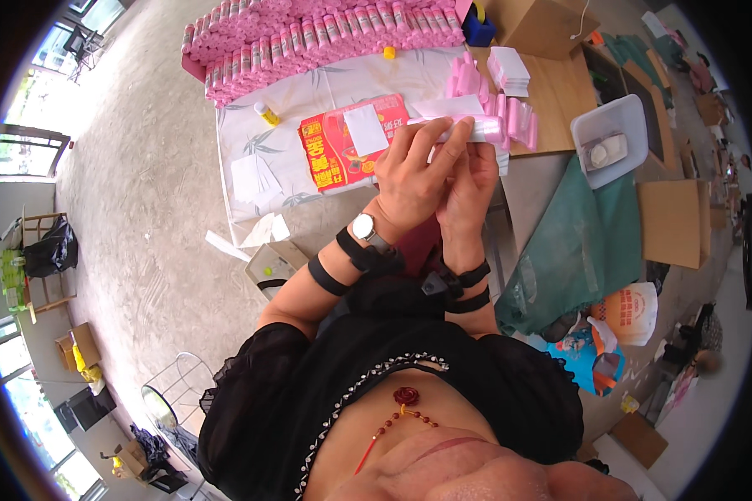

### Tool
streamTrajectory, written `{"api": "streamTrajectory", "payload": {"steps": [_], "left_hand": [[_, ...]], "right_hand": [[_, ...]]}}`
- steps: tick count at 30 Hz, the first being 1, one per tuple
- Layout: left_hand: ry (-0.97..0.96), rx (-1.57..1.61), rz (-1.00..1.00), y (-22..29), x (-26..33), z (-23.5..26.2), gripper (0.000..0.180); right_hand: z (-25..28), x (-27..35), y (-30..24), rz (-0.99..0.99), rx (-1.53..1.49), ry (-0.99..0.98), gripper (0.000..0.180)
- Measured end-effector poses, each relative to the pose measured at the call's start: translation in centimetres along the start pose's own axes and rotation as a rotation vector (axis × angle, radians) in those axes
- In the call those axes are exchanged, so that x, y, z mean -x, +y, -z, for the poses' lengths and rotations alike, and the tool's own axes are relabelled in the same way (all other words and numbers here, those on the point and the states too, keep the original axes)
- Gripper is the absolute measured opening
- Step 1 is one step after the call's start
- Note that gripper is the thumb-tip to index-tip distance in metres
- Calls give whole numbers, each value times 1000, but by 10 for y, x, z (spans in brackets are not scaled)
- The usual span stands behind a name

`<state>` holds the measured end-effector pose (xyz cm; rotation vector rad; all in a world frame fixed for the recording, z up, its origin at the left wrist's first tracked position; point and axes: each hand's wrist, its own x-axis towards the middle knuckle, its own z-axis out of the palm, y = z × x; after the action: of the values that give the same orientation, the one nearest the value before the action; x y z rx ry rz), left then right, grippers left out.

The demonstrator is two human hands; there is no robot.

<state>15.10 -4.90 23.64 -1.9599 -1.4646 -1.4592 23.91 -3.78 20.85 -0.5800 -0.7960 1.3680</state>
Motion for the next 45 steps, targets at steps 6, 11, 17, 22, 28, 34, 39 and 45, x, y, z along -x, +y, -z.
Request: {"api": "streamTrajectory", "payload": {"steps": [6, 11, 17, 22, 28, 34, 39, 45], "left_hand": [[-35, 65, 37, -1, -1, -5, 54], [-78, 132, 116, -5, -4, -8, 49], [-128, 153, 136, -15, 0, -15, 51], [-62, 137, 100, -17, 9, -24, 53], [-3, 124, 101, -7, 10, -21, 55], [14, 86, 38, -9, 11, -25, 57], [-5, 81, 7, -13, 8, -22, 57], [-17, 67, 27, -16, 7, -21, 57]], "right_hand": [[8, -3, -1, -31, 14, 16, 26], [9, -10, 0, -20, 39, 12, 23], [25, -15, 12, -58, 67, 11, 22], [25, -16, 15, -63, 111, 25, 22], [19, -14, 9, -20, 87, 10, 26], [26, -15, 11, -22, 73, 13, 26], [26, -16, 9, 8, 83, -29, 28], [14, -14, 1, 1, 49, -5, 19]]}}
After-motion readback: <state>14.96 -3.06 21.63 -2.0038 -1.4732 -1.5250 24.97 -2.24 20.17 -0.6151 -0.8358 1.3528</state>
